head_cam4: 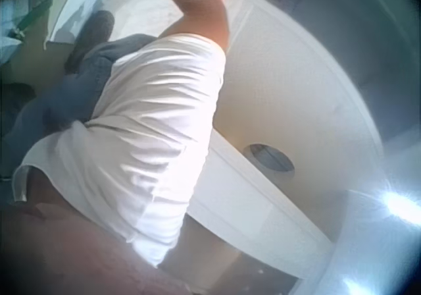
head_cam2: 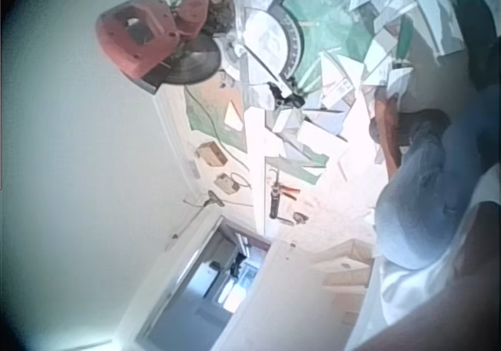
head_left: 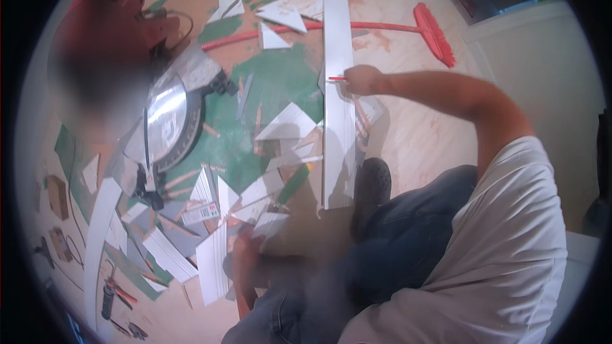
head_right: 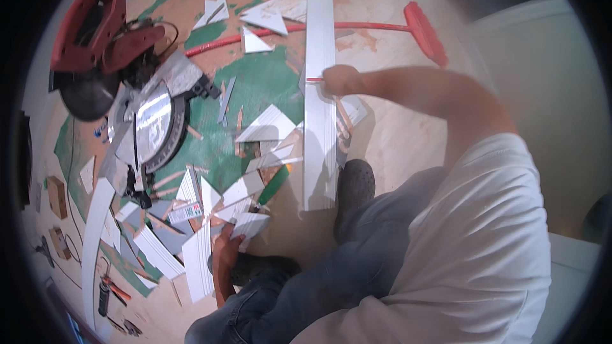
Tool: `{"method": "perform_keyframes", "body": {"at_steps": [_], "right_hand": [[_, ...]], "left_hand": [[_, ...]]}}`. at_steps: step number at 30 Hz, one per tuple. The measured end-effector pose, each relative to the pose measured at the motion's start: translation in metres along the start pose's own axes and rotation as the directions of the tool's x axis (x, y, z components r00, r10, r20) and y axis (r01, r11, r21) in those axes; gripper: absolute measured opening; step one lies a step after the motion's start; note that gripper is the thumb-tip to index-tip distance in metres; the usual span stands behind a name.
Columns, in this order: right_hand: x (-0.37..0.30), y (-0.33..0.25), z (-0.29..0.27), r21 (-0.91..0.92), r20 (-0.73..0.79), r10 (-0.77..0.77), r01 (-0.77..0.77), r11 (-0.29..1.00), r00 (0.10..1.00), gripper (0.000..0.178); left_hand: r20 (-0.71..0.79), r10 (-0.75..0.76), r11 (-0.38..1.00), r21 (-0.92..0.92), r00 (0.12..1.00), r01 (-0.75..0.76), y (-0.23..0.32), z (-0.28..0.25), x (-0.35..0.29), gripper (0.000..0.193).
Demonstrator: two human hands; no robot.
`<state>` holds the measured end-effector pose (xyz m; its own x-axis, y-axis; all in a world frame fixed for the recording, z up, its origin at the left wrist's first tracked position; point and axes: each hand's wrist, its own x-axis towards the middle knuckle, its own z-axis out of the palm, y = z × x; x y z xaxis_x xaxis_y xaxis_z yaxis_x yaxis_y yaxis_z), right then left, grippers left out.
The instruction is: Measure and cut baseboard molding using a miter saw and mark with a pencil.
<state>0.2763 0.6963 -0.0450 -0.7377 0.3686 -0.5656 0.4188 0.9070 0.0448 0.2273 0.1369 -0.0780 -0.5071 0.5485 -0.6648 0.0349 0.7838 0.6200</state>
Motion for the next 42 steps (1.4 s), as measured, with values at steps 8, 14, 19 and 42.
{"method": "perform_keyframes", "body": {"at_steps": [8, 14, 19, 42], "right_hand": [[0.021, 0.026, 0.050, 0.627, 0.063, 0.423, -0.365, 0.688, 0.904, 0.061], [0.033, 0.013, 0.015, 0.786, -0.101, 0.438, -0.198, 0.586, 0.893, 0.055], [0.040, 0.016, -0.009, 0.694, -0.240, 0.493, -0.207, 0.690, 0.837, 0.048], [-0.083, 0.123, -0.031, 0.800, -0.456, 0.564, 0.040, 0.598, 0.689, 0.049]], "left_hand": [[0.017, 0.029, 0.992, 0.120, 0.999, -0.031, 0.009, 0.001, -0.008, 0.043], [-0.006, 0.012, 0.993, 0.122, 1.000, -0.011, 0.002, 0.006, -0.008, 0.042], [0.025, 0.011, 0.985, 0.173, 1.000, -0.016, 0.001, 0.007, 0.001, 0.042], [0.046, 0.075, 0.972, 0.220, 0.996, -0.083, 0.033, -0.009, -0.015, 0.046]]}}
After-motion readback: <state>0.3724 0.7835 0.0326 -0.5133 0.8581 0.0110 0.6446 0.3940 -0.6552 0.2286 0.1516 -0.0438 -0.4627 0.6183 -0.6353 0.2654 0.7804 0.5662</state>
